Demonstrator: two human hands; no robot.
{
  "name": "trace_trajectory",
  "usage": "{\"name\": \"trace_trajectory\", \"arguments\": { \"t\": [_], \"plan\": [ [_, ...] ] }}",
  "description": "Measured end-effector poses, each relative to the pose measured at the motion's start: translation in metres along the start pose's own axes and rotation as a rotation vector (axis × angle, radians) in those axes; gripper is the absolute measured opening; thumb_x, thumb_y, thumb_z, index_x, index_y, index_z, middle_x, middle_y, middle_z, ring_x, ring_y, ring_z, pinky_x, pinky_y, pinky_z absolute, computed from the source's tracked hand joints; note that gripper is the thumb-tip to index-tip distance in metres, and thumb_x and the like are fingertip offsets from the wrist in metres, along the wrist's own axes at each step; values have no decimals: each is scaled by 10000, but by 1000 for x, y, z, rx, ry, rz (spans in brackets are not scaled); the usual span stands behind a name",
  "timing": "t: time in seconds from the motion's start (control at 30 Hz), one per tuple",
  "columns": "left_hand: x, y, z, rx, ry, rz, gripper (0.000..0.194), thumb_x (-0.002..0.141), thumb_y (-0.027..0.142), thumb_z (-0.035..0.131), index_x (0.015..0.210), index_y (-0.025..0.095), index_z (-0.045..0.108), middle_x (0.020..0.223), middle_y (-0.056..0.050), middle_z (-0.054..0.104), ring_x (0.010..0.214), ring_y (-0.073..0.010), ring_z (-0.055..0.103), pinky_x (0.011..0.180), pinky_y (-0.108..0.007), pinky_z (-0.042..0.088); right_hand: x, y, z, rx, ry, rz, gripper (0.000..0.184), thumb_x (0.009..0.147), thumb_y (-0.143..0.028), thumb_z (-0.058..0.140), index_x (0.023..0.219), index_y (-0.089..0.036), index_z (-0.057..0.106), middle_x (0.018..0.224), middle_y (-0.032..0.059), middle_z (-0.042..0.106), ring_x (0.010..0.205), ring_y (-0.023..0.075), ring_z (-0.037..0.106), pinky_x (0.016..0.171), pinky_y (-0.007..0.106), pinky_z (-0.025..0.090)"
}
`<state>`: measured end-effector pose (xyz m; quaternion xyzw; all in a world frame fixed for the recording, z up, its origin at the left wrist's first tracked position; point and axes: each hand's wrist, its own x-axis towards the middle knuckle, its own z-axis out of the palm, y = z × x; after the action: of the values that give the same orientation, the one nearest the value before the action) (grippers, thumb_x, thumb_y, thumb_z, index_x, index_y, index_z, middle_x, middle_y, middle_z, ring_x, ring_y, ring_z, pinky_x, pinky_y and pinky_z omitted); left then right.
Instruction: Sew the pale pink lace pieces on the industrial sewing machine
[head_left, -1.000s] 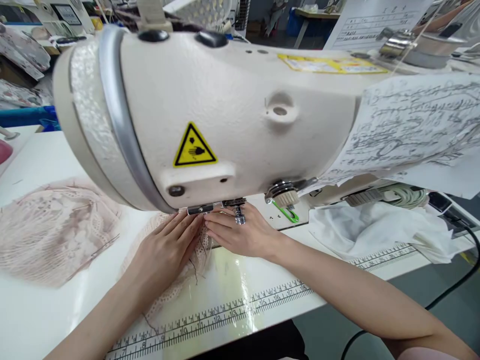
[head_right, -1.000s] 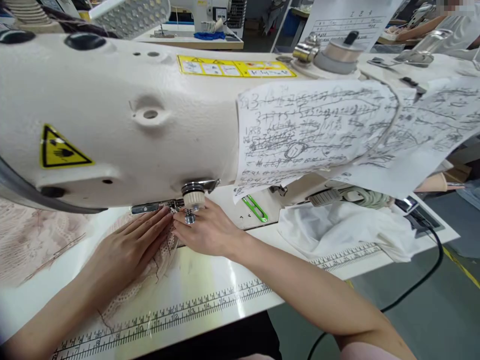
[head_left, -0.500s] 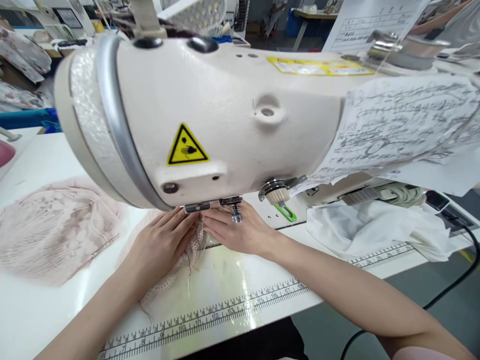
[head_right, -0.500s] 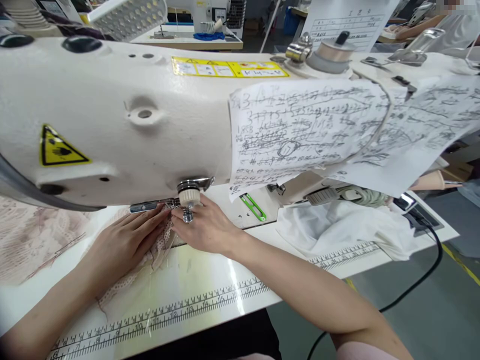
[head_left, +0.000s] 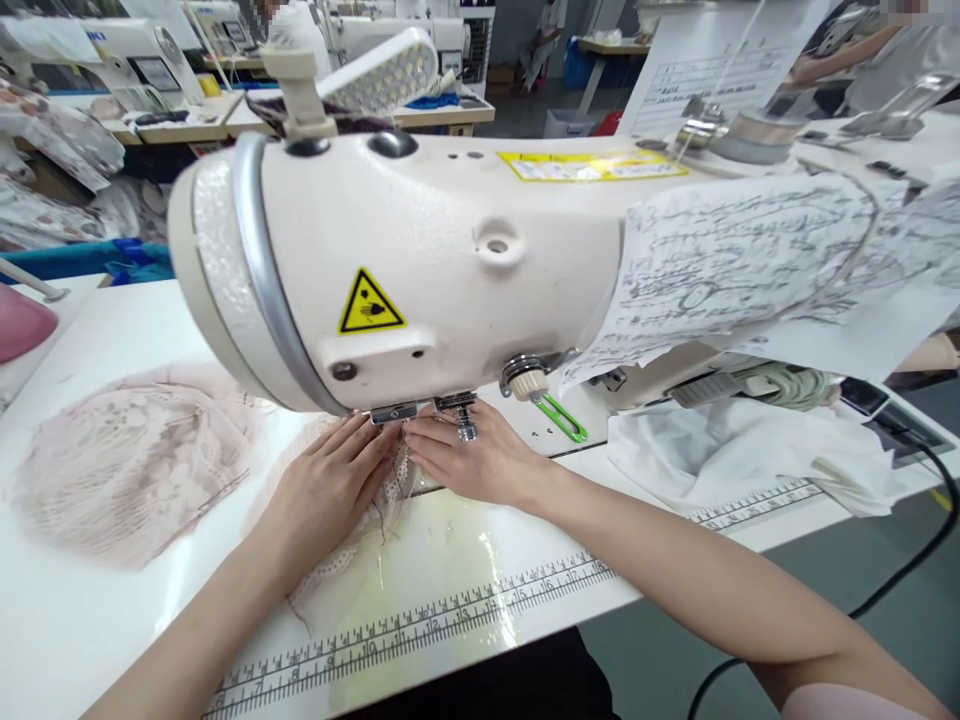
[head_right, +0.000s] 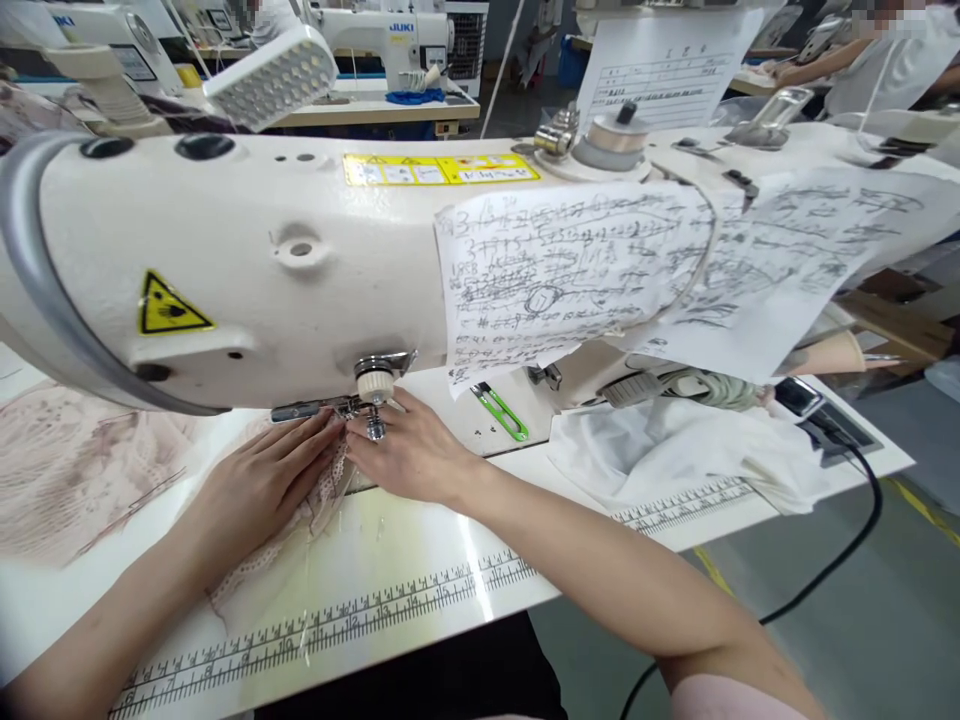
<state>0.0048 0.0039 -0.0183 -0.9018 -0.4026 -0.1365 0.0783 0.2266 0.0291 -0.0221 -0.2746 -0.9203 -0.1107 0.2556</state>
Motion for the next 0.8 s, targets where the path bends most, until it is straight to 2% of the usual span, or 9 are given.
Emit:
{"name": "trace_trajectory", "arguments": {
  "t": [0.17,0.27,0.33,0.47,0.57,0.67,0.73,0.8],
  "plan": [
    [-1,0,0,5,15,-27,437,997,363,354,1310,138,559,1288,-111,621,1182,-272,592,982,-436,527,-1,-1,3,-8,11,1,223,956,-237,487,991,-173,697,1046,16,728,840,151,635,922,356,420],
    [-1,0,-2,29,59,-13,419,991,364,368,1293,164,579,1263,-97,640,1135,-258,622,957,-411,538,-1,-3,4,-18,-22,34,241,949,-286,505,1045,-162,688,935,39,746,745,156,628,939,384,420],
    [1,2,-6,74,105,18,404,986,359,382,1269,167,597,1232,-91,659,1090,-253,644,946,-409,534,-1,-4,4,-20,-18,40,240,942,-281,512,1054,-158,685,933,50,745,772,165,634,942,388,423],
    [9,12,-28,185,188,64,321,968,289,434,1177,159,641,1152,-82,698,1004,-245,667,865,-406,524,0,-4,0,-26,-14,5,226,936,-208,475,1008,-168,685,1003,58,730,841,171,633,933,384,430],
    [5,20,-50,194,191,114,236,950,242,474,1050,168,675,1027,-52,732,872,-207,679,754,-363,506,0,-6,-5,31,-74,-43,237,935,-187,441,993,-182,671,1099,45,702,910,169,629,920,374,428],
    [-21,21,-65,158,157,250,242,923,345,542,1017,173,683,1008,-46,736,859,-201,675,747,-343,496,0,-7,-10,98,-130,-72,220,903,-164,451,1009,-173,644,1097,31,694,938,175,627,936,378,411],
    [-51,19,-68,175,89,325,359,885,475,570,1084,197,679,1139,-55,706,964,-230,668,790,-348,507,0,-7,-12,124,-142,-90,232,880,-124,444,1018,-164,627,1075,20,694,936,173,625,958,380,393],
    [-83,17,-65,247,32,389,401,853,497,600,1145,231,667,1215,-31,675,979,-211,671,766,-304,526,0,-7,-13,137,-150,-102,248,878,-93,426,1024,-162,615,1054,16,694,931,165,620,972,377,379]
  ]
}}
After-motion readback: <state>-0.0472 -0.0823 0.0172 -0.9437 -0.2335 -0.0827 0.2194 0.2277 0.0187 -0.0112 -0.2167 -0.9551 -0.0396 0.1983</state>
